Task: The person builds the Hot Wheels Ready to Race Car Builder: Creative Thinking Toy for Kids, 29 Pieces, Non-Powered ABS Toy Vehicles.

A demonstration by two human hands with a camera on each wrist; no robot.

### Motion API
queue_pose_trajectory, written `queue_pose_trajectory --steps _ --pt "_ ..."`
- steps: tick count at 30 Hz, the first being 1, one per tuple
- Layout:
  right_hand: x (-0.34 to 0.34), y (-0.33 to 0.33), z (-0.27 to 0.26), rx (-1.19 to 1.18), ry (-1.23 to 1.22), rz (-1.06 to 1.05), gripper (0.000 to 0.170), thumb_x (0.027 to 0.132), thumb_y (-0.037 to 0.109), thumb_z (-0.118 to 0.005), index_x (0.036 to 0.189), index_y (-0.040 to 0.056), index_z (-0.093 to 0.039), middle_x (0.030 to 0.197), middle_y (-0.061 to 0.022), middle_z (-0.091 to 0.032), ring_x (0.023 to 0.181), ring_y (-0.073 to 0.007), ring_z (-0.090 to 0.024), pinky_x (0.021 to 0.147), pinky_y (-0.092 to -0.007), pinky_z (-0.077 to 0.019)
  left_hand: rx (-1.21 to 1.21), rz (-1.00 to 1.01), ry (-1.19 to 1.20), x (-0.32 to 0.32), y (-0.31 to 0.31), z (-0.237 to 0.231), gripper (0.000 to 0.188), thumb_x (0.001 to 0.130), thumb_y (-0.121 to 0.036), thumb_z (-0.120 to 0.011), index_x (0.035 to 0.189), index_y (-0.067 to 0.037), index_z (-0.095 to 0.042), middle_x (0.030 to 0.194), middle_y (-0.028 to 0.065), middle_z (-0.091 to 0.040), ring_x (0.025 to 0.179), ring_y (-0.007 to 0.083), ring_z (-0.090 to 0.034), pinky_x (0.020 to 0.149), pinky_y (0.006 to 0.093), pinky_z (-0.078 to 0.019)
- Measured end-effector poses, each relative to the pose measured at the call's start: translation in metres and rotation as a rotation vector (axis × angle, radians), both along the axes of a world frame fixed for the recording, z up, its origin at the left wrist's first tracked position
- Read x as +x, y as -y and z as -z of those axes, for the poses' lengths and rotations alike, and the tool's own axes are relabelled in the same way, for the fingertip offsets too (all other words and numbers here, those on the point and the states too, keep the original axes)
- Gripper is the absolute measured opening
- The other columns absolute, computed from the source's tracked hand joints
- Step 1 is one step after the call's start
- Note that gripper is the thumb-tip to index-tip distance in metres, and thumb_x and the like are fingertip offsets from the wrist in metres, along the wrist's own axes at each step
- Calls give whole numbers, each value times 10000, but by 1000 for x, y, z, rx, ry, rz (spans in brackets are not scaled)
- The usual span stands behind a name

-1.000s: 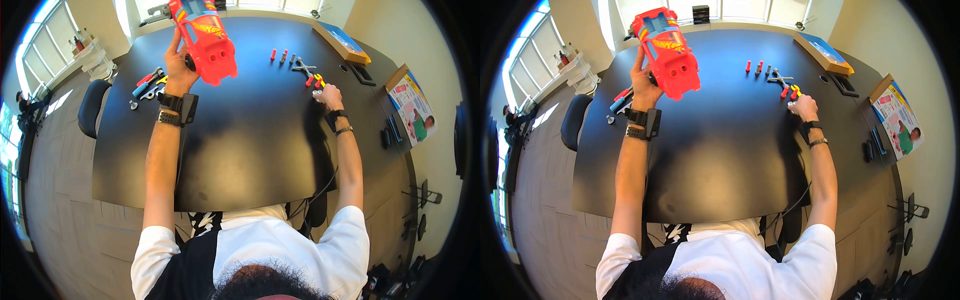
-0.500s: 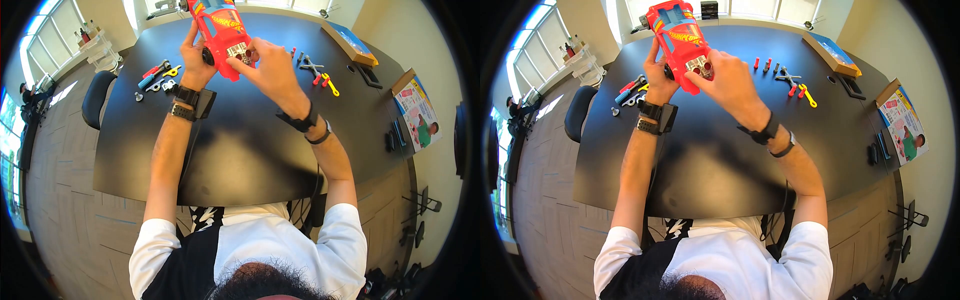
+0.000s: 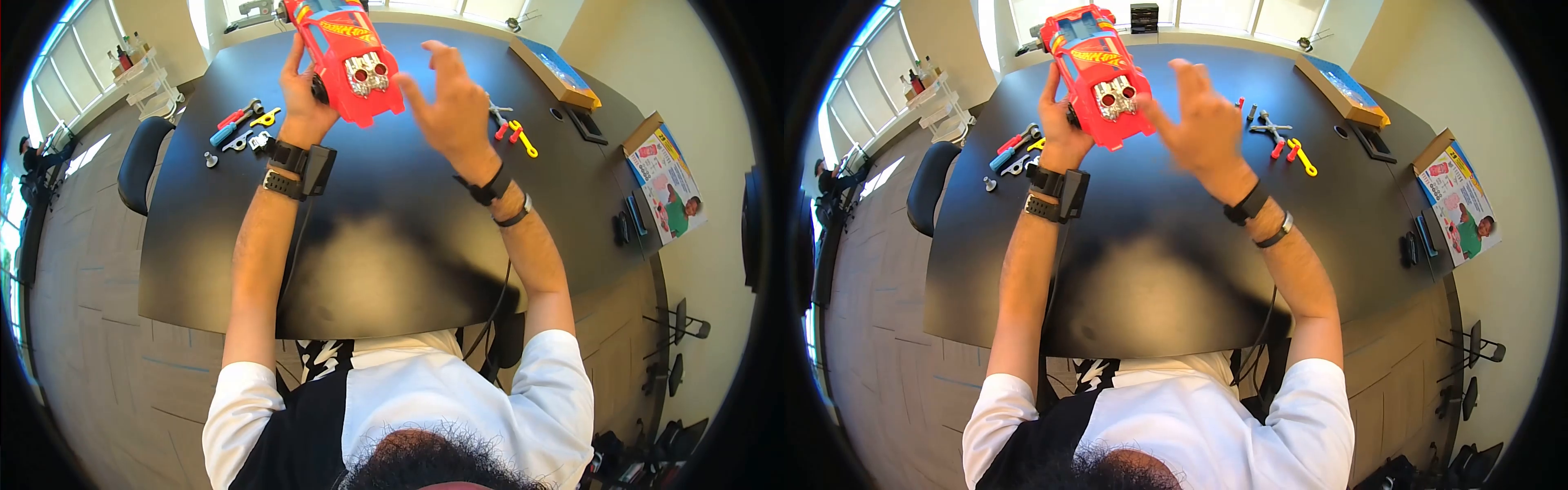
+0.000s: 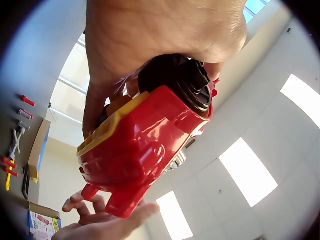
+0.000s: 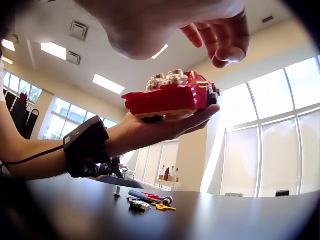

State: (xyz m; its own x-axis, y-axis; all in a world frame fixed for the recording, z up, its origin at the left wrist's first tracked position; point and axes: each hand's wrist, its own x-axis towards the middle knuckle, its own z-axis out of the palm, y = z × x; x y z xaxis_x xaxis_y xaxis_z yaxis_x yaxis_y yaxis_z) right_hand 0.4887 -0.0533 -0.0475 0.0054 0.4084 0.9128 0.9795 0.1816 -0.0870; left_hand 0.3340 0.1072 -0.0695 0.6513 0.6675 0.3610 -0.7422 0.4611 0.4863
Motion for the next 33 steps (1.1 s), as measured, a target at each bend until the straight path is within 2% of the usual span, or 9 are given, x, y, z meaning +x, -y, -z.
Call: queue_pose_trajectory --steps 3,6,10,16,19,21,23,25,33 --pt "59 -9 4 -180 -73 233 469 999 466 -661 1211 49 -631 1045 -165 -699 838 -411 -724 670 -498 -583 14 27 33 -3 -17 5 760 1017 -638 -542 1478 -36 -523 1435 130 -628 1303 318 -618 1132 509 -480" --pt "146 -18 29 -510 -37 421 287 983 343 -666 1124 93 -666 1078 -164 -704 937 -414 -712 803 -530 -579 42 -4 74 -7 -19 3 808 1062 -598 -441 1601 -5 -342 1597 253 -442 1422 465 -488 1172 700 -370" --pt "241 -14 79 -685 79 517 212 939 187 -677 1130 94 -692 1098 -156 -697 1044 -397 -689 888 -516 -577 34 -37 59 -12 -14 -4 792 1011 -638 -549 1497 -16 -489 1473 165 -587 1329 345 -593 1150 540 -463" --pt "265 -11 113 -987 149 597 216 910 21 -642 1105 14 -735 1117 -209 -724 1044 -415 -717 894 -509 -603 30 10 78 -12 -22 0 793 1028 -629 -519 1504 3 -473 1487 198 -568 1348 383 -572 1164 555 -448" --pt "254 -16 120 -1061 105 639 167 889 -20 -637 1006 -55 -751 1108 -277 -738 1014 -435 -740 856 -512 -621 47 71 135 -14 -27 2 844 1053 -611 -443 1608 10 -311 1596 280 -428 1423 491 -472 1177 710 -353" --pt "249 -19 120 -1198 155 592 191 879 -3 -632 1015 -57 -754 1074 -277 -743 1014 -445 -736 863 -517 -618 63 36 94 -15 -25 1 783 1033 -629 -501 1515 -14 -468 1480 181 -579 1334 358 -589 1162 548 -452" --pt "235 -24 111 -1222 182 511 210 885 35 -628 1033 -23 -765 1044 -260 -751 983 -425 -743 845 -501 -618 76 31 94 -16 -26 2 772 1032 -631 -501 1509 -24 -478 1471 172 -587 1326 343 -598 1156 548 -458" --pt "207 -27 94 -916 149 127 186 895 76 -643 1026 13 -760 975 -216 -763 897 -393 -745 777 -453 -612 91 21 123 -14 -34 5 854 1053 -620 -435 1604 21 -315 1590 304 -424 1424 495 -471 1186 692 -353" --pt "42 -11 -29 -438 -310 -473 220 939 136 -739 1120 13 -733 957 -83 -780 850 -150 -741 780 -309 -593 56 -76 10 -21 -8 -9 858 1043 -624 -467 1588 28 -346 1572 267 -467 1410 450 -505 1187 640 -386"
